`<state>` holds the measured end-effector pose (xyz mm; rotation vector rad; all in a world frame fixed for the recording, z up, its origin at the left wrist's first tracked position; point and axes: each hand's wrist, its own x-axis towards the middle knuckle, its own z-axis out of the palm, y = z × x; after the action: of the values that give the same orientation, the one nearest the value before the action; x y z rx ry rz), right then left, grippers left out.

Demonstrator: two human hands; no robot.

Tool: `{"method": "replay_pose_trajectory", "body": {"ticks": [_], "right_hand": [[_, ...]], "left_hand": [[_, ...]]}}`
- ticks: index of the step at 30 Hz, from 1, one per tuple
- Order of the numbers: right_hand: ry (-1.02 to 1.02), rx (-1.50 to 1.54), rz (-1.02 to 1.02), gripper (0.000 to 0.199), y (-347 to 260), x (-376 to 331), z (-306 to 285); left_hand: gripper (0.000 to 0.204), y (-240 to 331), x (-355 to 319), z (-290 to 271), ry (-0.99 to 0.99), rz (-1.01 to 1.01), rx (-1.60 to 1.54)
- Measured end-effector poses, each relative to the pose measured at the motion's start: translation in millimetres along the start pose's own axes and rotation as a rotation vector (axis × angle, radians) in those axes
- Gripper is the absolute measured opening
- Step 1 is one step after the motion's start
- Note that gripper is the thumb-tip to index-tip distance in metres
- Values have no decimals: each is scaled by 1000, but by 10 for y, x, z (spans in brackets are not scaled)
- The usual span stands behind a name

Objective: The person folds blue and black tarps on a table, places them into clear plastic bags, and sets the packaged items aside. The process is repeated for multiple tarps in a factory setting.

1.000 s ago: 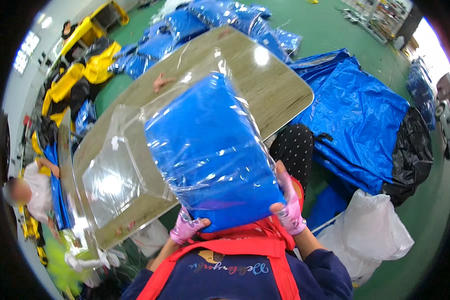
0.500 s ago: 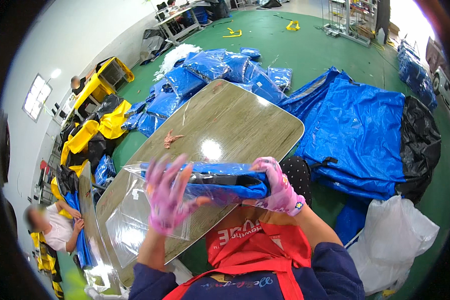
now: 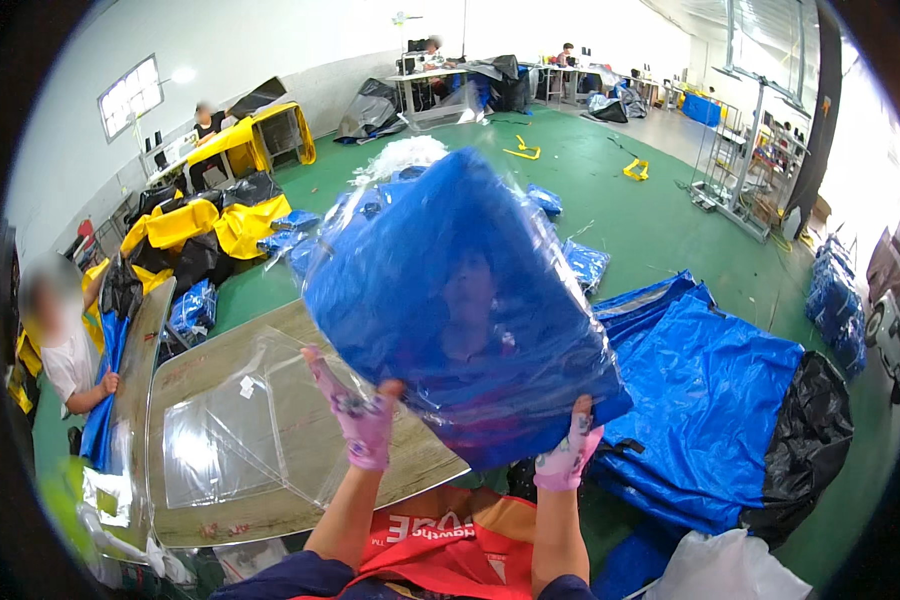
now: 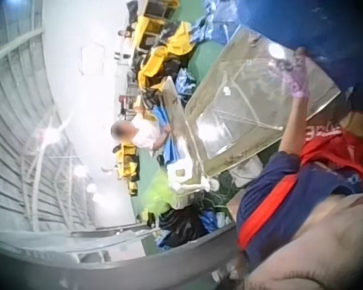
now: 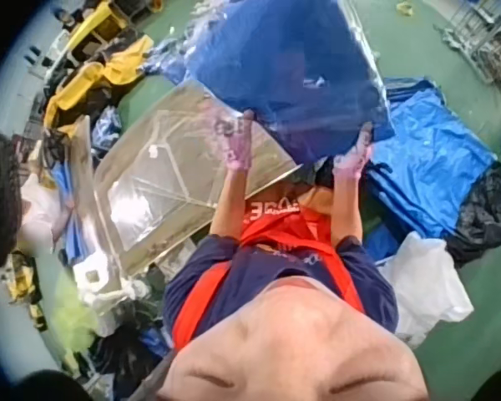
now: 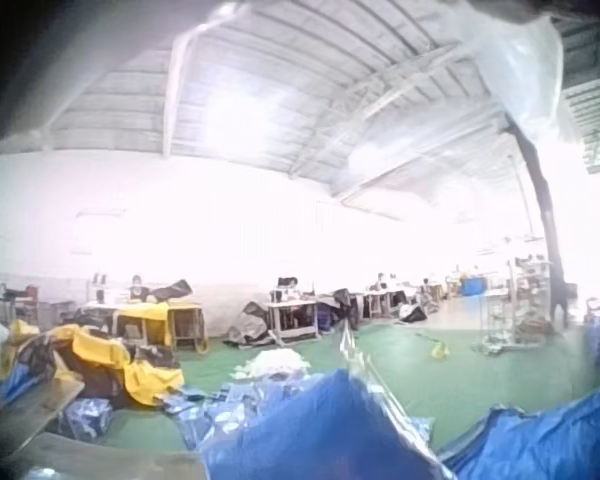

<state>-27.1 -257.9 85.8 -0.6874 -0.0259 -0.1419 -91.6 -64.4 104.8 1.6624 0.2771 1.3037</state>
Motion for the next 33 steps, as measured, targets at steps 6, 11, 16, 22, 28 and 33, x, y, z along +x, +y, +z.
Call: {"method": "replay_pose_trajectory", "body": {"ticks": [6,11,16,22,28,33], "right_hand": [[135,236,190,58,177,181,438],[88,229,237,60,386,43,312],[194,93,404,53,456,-85,312],[273,53,184,54,677,18,236],[62,28,-71,47,346,505,23],[-442,-741,-536,43,-487,604,185]], "left_hand": [[44,66,-337,198,-544,-381,-164],[54,-5,-198,86,-710,-528,-355],[65,18,-292,51,-554,-434,102],[59,82,271,109,-556,-726,-152],[23,-9,-804,-425,-1329,-424,-130],[65,907,492,-626,-676,625,662]]}}
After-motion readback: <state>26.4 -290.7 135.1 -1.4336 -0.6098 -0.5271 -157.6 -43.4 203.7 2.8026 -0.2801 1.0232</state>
